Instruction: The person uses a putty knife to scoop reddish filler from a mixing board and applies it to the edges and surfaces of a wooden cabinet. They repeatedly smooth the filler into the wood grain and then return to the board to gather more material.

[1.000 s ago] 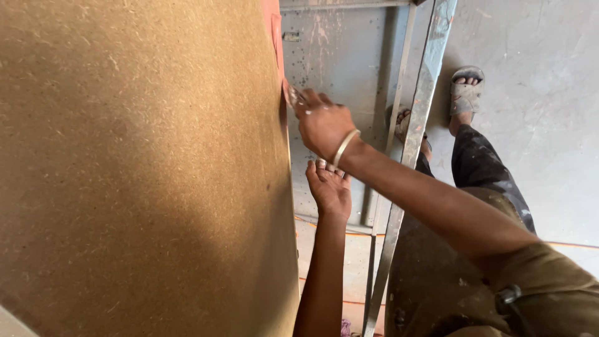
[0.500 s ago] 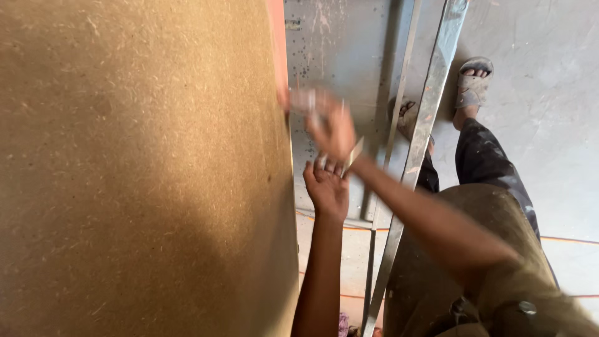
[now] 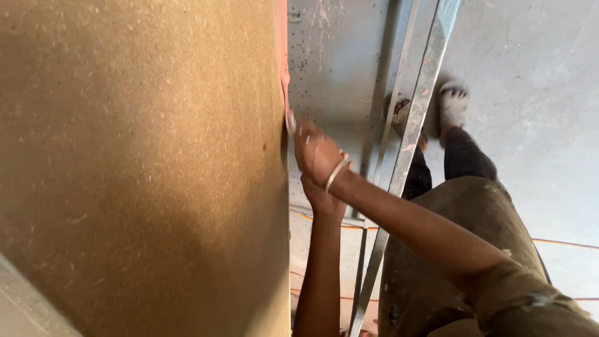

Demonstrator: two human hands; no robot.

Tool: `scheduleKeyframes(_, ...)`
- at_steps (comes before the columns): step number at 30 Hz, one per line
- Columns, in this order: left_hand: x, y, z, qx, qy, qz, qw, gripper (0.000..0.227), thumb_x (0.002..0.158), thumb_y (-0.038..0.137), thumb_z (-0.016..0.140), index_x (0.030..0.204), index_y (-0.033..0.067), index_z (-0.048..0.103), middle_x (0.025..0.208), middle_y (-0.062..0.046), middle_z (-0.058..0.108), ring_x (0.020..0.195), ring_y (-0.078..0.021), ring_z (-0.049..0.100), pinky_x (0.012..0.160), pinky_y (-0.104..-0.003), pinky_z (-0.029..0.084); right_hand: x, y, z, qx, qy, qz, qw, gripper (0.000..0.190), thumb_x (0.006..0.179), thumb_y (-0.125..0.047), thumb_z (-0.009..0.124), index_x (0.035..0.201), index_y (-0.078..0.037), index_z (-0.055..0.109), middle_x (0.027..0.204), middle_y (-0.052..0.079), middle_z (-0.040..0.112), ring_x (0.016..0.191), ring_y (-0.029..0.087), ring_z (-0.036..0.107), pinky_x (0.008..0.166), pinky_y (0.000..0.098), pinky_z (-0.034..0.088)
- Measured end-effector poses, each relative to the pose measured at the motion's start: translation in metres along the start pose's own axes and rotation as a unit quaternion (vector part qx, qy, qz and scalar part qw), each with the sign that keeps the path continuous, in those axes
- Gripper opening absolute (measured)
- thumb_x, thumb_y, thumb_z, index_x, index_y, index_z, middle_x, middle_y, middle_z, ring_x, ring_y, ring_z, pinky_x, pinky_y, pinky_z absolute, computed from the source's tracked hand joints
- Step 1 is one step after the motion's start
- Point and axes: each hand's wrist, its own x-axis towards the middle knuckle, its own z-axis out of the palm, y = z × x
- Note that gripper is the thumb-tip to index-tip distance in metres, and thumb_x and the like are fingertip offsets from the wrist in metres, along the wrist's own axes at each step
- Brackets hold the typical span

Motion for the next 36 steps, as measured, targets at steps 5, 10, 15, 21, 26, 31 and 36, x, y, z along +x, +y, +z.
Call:
scheduleKeyframes(5,-0.006,-0.009,-0.007,-0.09,0.057,-0.06,0.992,0.058,0.1,0.05,0.034,0.135,0.0065,0.053,0.135,-0.018,0.057,0.127,-0.0321,0.054,0.112,-0.051,0.042,0.005,0.038,-0.024,0.016,-0.093,0.14,0.986,0.059,0.098,0.002,0.043,0.154,-0.016,0.046,0.114,0.025,0.071,0.047,0.024,0.059,0.042,0.0366,0.049)
scheduleKeyframes(10,-0.015,-0.029,-0.027,-0.092,0.054,-0.033,0.994,0.059,0.102,0.049,0.035,0.134,0.0041,0.053,0.135,-0.021,0.057,0.127,-0.0346,0.054,0.116,-0.053,0.04,0.093,0.091,-0.012,0.199,0.174,-0.032,0.964,0.035,0.099,0.0,0.054,0.129,-0.011,0.069,0.128,0.02,0.072,0.111,0.031,0.071,0.097,0.0444,0.06)
scheduleKeyframes(15,-0.043,-0.039,-0.056,-0.168,0.017,-0.012,0.986,0.059,0.105,0.05,0.037,0.138,0.0042,0.052,0.134,-0.019,0.057,0.123,-0.0328,0.053,0.116,-0.054,0.038,-0.013,0.018,0.001,0.217,0.062,0.015,0.974,0.045,0.091,0.004,0.055,0.128,-0.014,0.073,0.133,0.015,0.07,0.12,0.031,0.069,0.107,0.0452,0.053)
scheduleKeyframes(21,-0.066,-0.039,-0.081,-0.184,0.058,-0.003,0.981,0.054,0.105,0.051,0.042,0.137,0.0085,0.053,0.133,-0.013,0.056,0.125,-0.0298,0.051,0.104,-0.049,0.04,-0.096,-0.005,0.014,0.312,0.003,0.076,0.947,0.059,0.083,0.011,0.05,0.134,-0.011,0.067,0.14,0.013,0.066,0.135,0.033,0.058,0.118,0.0477,0.039)
scheduleKeyframes(26,-0.062,-0.031,-0.083,-0.136,0.03,-0.018,0.99,0.058,0.102,0.052,0.04,0.135,0.0054,0.053,0.135,-0.019,0.058,0.132,-0.0324,0.053,0.119,-0.053,0.039,-0.021,0.025,0.035,0.319,0.133,0.065,0.936,0.034,0.108,0.003,0.053,0.137,-0.012,0.062,0.132,0.014,0.07,0.124,0.025,0.067,0.106,0.0392,0.058)
scheduleKeyframes(31,-0.045,-0.034,-0.096,-0.103,0.022,-0.047,0.993,0.06,0.099,0.053,0.039,0.138,0.0113,0.057,0.135,-0.014,0.061,0.129,-0.0323,0.053,0.112,-0.054,0.038,-0.088,-0.008,0.056,-0.049,-0.051,0.021,0.997,0.047,0.089,-0.01,0.058,0.136,-0.006,0.055,0.117,0.024,0.068,0.094,0.038,0.07,0.069,0.0498,0.058)
scheduleKeyframes(36,-0.033,-0.042,-0.111,-0.238,-0.166,-0.049,0.956,0.063,0.12,0.049,0.046,0.153,-0.0039,0.055,0.133,-0.021,0.058,0.122,-0.036,0.053,0.112,-0.057,0.041,-0.063,0.029,0.04,0.04,-0.019,0.092,0.995,0.061,0.095,-0.005,0.056,0.156,-0.011,0.049,0.109,0.024,0.07,0.092,0.04,0.067,0.082,0.0502,0.055)
